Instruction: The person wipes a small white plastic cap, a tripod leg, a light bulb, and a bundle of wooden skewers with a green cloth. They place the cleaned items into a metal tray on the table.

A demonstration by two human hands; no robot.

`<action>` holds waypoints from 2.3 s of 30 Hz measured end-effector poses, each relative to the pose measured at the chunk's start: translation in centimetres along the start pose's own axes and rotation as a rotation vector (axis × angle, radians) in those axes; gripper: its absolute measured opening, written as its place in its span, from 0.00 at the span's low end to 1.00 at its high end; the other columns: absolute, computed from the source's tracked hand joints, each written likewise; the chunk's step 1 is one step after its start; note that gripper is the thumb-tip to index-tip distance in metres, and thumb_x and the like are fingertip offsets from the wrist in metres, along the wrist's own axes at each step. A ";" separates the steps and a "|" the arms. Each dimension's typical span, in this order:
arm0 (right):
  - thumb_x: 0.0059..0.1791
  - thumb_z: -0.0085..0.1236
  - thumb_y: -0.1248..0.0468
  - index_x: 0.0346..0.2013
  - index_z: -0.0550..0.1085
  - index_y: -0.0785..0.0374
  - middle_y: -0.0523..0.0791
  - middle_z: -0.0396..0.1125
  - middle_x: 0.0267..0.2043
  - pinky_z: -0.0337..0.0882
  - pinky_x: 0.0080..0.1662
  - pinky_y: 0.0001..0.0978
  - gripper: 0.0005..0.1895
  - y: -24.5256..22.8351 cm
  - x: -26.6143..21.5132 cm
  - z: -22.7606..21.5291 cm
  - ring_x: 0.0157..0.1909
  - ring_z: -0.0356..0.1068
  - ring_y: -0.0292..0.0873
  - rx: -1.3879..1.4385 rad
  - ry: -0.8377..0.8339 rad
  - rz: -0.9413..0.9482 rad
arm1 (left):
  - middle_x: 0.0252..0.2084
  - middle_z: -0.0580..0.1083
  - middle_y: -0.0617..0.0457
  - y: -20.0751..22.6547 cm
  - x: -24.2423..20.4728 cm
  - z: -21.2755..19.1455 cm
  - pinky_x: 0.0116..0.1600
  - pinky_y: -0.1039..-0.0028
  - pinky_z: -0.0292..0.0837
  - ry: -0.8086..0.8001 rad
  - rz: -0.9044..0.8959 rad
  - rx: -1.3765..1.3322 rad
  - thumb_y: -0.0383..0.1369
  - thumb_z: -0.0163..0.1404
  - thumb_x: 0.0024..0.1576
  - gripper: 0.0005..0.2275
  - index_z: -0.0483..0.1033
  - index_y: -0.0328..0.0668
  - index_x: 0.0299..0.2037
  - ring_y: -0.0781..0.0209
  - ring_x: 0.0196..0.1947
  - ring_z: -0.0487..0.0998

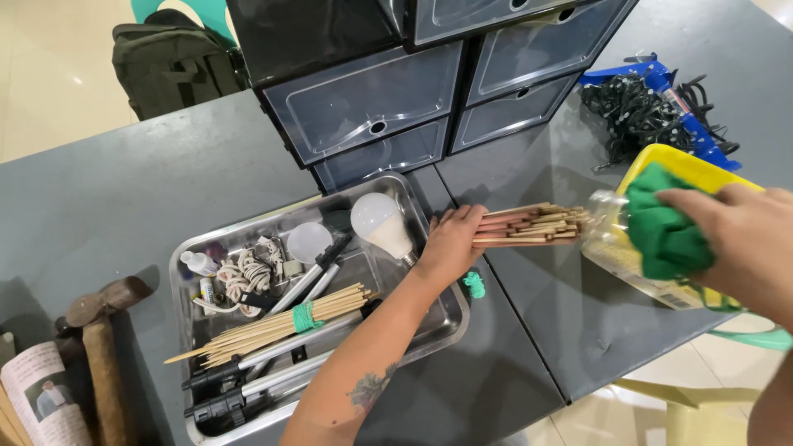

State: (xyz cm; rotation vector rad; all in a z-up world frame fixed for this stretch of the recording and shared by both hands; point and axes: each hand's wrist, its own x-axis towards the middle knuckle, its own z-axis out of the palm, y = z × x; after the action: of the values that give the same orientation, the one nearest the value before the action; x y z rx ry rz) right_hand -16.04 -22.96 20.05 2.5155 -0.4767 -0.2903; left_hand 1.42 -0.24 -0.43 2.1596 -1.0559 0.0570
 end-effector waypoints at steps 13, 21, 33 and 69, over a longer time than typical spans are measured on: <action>0.33 0.70 0.64 0.67 0.68 0.58 0.56 0.71 0.53 0.72 0.48 0.48 0.46 -5.8 -0.7 1.2 0.49 0.72 0.60 0.931 0.541 -0.096 | 0.54 0.73 0.52 -1.2 -0.3 2.3 0.65 0.33 0.59 -0.143 0.010 0.206 0.24 0.54 0.52 0.17 0.70 0.46 0.52 0.47 0.59 0.72; 0.38 0.72 0.51 0.70 0.61 0.49 0.50 0.68 0.58 0.71 0.52 0.49 0.47 -11.8 9.9 1.8 0.57 0.70 0.57 0.767 0.154 -0.127 | 0.69 0.65 0.53 -2.1 -0.4 3.5 0.69 0.29 0.46 -0.311 0.060 0.319 0.26 0.49 0.57 0.24 0.68 0.51 0.66 0.48 0.72 0.58; 0.38 0.71 0.51 0.68 0.63 0.49 0.51 0.69 0.59 0.70 0.55 0.53 0.45 -16.0 15.3 8.8 0.60 0.68 0.59 0.705 -0.038 -0.176 | 0.70 0.64 0.54 -0.8 -0.6 1.7 0.68 0.27 0.46 -0.346 0.061 0.291 0.45 0.66 0.44 0.39 0.64 0.50 0.68 0.45 0.73 0.57; 0.56 0.60 0.70 0.57 0.74 0.63 0.53 0.72 0.48 0.67 0.49 0.41 0.14 -21.8 -5.3 7.8 0.47 0.72 0.52 1.277 0.623 0.101 | 0.49 0.81 0.53 1.1 -36.8 -20.5 0.57 0.71 0.75 0.031 -0.705 -0.434 0.33 0.73 0.41 0.28 0.75 0.42 0.52 0.64 0.52 0.82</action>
State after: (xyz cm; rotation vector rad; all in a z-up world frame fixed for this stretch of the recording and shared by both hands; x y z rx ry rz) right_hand -17.32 -7.59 1.91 3.4684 -0.6269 1.1737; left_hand -18.48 36.75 3.17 1.9921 -0.2095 -0.4245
